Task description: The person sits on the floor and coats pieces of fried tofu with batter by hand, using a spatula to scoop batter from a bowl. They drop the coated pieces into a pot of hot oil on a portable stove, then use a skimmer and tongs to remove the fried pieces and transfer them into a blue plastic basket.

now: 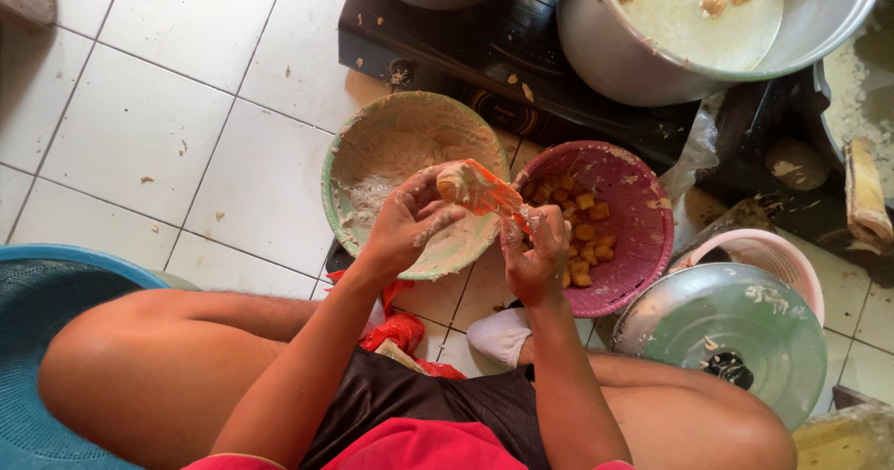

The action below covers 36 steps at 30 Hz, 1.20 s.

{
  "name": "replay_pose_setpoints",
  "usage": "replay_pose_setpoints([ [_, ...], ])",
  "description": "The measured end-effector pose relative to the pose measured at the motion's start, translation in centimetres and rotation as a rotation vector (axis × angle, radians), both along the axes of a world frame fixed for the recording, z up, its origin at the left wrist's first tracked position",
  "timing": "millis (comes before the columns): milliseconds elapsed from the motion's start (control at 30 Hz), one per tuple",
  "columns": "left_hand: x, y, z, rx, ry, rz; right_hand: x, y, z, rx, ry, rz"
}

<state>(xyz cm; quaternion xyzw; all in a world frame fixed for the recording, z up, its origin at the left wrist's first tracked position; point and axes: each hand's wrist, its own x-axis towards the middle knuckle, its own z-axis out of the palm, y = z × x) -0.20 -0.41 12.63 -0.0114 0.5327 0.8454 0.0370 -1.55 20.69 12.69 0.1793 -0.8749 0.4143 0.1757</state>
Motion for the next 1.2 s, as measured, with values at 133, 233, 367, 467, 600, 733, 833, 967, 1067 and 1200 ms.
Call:
replay_pose_setpoints([
  [133, -0.6, 0.5, -0.6, -0.002, 0.025, 0.085, -0.2, 0.2, 0.0, -0.004, 0.027, 0.018],
  [233, -1.0, 0.1, 0.2, 0.013, 0.094, 0.183, -0.4, 0.4, -0.1, 0.034, 0.031, 0.019],
  [367, -1.4, -2.1, 3.5, -0.530, 0.200, 0.384, -0.7, 0.6, 0.4, -0.064, -0.152, -0.006],
  [467, -2.0, -3.6, 6.1, -1.194, 0.429, 0.418, -0.5, 0.0, 1.4, -0.104, -0.306, 0.000],
  [600, -2.6, -3.7, 7.9, -1.366, 0.507, 0.329, 1.1, -1.6, 2.8, -0.094, -0.223, 0.108],
  [733, -2.1, -3.3, 6.8, -1.125, 0.471, 0.346, 1.3, -1.9, 1.3, -0.265, -0.399, 0.147],
  [833, -1.3, -2.7, 3.2, -0.686, 0.323, 0.321, 0.9, -1.4, -3.7, -0.303, -0.626, 0.169],
  [967, 0.2, 1.7, -4.1, 0.140, -0.210, 0.293, 1.7, -1.7, -13.6, 0.190, -0.769, 0.110],
  [1067, -0.7, 6.0, -7.8, 0.060, -0.586, 0.326, 3.7, -1.4, -18.6, 0.478, -0.737, 0.224],
  [1200, -7.1, 11.0, -5.0, 0.381, -0.543, 0.256, 5.1, -1.6, -19.4, 0.203, -0.318, 0.389],
])
